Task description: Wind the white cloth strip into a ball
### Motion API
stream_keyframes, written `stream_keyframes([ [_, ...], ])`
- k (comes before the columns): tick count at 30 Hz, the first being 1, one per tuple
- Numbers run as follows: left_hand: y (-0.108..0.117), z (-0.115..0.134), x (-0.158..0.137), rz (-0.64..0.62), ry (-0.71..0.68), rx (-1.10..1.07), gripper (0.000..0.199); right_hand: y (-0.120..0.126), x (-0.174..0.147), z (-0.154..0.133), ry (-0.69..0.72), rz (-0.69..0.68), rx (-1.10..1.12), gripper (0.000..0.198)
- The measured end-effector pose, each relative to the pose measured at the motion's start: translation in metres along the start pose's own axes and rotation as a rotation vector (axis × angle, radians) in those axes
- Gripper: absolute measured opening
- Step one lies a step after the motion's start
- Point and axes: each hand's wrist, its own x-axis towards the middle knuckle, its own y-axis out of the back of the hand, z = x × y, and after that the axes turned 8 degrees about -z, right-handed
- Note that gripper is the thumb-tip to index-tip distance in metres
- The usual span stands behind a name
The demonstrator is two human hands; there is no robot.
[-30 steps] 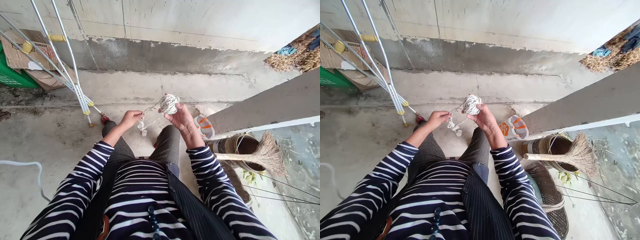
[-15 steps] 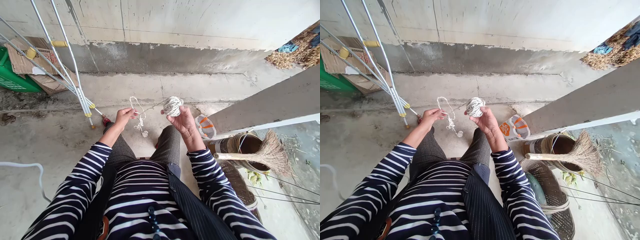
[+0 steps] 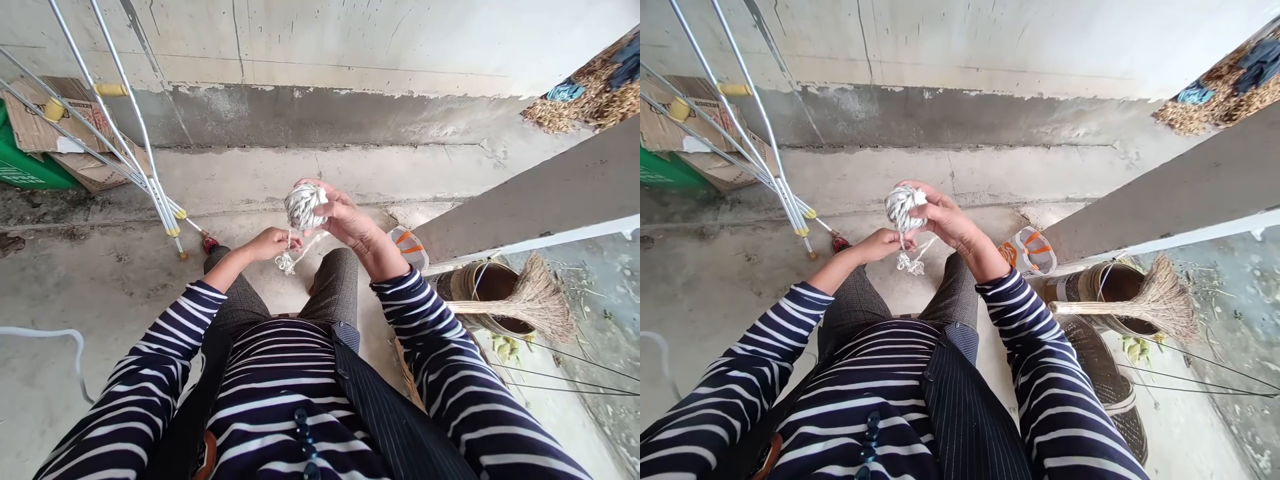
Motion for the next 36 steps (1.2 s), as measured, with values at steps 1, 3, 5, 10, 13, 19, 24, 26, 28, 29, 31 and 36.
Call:
stream_keyframes([
  [1, -0.001, 0.003, -0.005, -0.081, -0.003, -0.035, 0.021, 0.005, 0.001, 0.0, 0.004, 0.04, 0.011, 0.059],
  [3, -0.001, 0.005, -0.013, -0.176, 0.022, -0.125, 0.027, 0.015, 0.002, 0.003, 0.008, 0.129, 0.046, 0.056],
  [5, 0.0, 0.001, -0.019, -0.17, 0.061, -0.184, 0.035, 0.024, -0.001, 0.008, 0.004, 0.203, 0.085, 0.05],
  [10, -0.005, -0.031, -0.017, 0.154, 0.108, -0.154, 0.047, 0.026, -0.012, 0.015, -0.023, 0.246, 0.175, 0.045],
  [13, -0.011, -0.053, -0.01, 0.362, 0.144, -0.035, 0.052, 0.016, -0.016, 0.013, -0.024, 0.182, 0.182, 0.049],
  [19, -0.018, -0.076, 0.01, 0.371, 0.276, 0.121, 0.047, 0.0, -0.019, 0.007, -0.013, 0.089, 0.194, 0.053],
  [24, -0.025, -0.078, 0.031, 0.295, 0.2, 0.26, 0.031, -0.001, -0.025, 0.002, -0.011, 0.066, 0.252, 0.064],
  [26, -0.028, -0.077, 0.035, 0.219, 0.177, 0.301, 0.014, 0.0, -0.028, 0.0, -0.011, 0.081, 0.261, 0.064],
  [28, -0.027, -0.075, 0.033, 0.184, 0.194, 0.3, 0.015, 0.004, -0.031, -0.002, 0.013, 0.115, 0.264, 0.062],
  [29, -0.024, -0.074, 0.029, 0.188, 0.212, 0.291, 0.019, 0.009, -0.033, -0.003, 0.032, 0.136, 0.265, 0.06],
  [31, -0.013, -0.069, 0.018, 0.225, 0.237, 0.27, 0.026, 0.021, -0.038, -0.002, 0.072, 0.187, 0.267, 0.056],
  [36, 0.027, -0.051, -0.017, 0.367, 0.147, 0.305, 0.028, 0.067, -0.051, 0.009, 0.161, 0.438, 0.285, 0.039],
])
